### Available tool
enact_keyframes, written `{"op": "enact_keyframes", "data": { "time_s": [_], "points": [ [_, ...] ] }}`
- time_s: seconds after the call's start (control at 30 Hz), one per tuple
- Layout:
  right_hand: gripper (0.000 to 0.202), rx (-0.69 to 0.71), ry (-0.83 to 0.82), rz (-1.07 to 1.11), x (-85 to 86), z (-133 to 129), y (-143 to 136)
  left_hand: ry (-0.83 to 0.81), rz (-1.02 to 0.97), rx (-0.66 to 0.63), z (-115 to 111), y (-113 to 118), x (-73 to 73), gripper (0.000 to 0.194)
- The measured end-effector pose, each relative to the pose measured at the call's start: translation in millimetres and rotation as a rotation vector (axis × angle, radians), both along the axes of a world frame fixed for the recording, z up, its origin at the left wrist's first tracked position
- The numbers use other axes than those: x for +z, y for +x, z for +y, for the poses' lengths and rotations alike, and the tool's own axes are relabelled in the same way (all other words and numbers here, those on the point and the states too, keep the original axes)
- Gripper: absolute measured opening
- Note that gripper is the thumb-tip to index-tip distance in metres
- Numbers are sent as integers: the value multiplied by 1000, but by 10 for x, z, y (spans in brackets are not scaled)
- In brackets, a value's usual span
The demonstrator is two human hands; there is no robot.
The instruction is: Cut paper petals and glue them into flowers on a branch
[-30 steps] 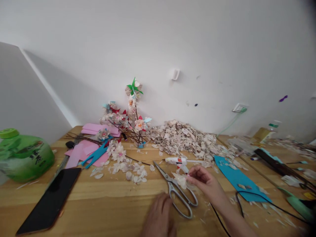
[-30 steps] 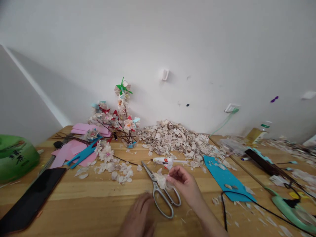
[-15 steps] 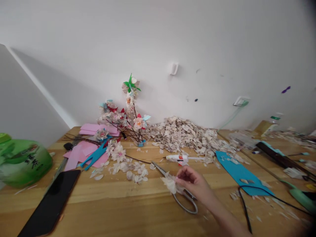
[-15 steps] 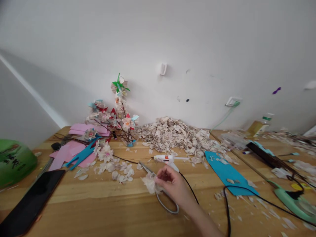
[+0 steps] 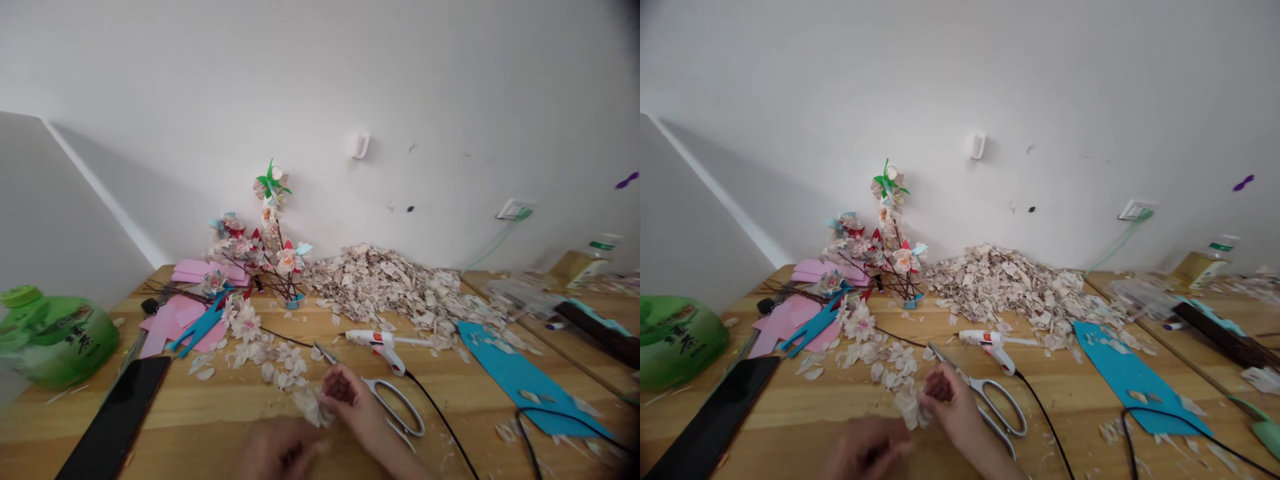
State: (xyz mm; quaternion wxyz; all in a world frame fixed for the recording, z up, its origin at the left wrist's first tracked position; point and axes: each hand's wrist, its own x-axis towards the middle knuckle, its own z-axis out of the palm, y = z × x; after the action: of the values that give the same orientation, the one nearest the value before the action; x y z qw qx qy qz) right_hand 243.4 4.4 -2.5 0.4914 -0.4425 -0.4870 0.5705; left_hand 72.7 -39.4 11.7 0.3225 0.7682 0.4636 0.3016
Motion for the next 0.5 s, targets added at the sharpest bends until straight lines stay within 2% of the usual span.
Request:
{"op": "enact_keyframes", "data": {
  "time_s": [0.1, 0.2, 0.27, 0.33, 0.4, 0.5],
  "points": [
    [32, 43, -78, 182, -103, -34, -107, -179, -326, 203, 269, -248, -2, 30],
    [28, 82, -211, 363, -138, -74, -160, -437, -695, 107, 379, -318, -133, 48],
    [24, 98, -294, 480, -137, -77, -167, -619, -898, 0, 398, -289, -248, 52],
    [22, 113, -356, 573, -132, -63, -164, -748, -1041, -54, 400, -233, -336, 53],
    [22, 121, -403, 626, -134, -43, -158, -803, -1113, -41, 397, -172, -374, 53],
    [20, 130, -444, 653, -153, -24, -152, -809, -1162, 58, 383, -92, -348, 54]
  ]
}}
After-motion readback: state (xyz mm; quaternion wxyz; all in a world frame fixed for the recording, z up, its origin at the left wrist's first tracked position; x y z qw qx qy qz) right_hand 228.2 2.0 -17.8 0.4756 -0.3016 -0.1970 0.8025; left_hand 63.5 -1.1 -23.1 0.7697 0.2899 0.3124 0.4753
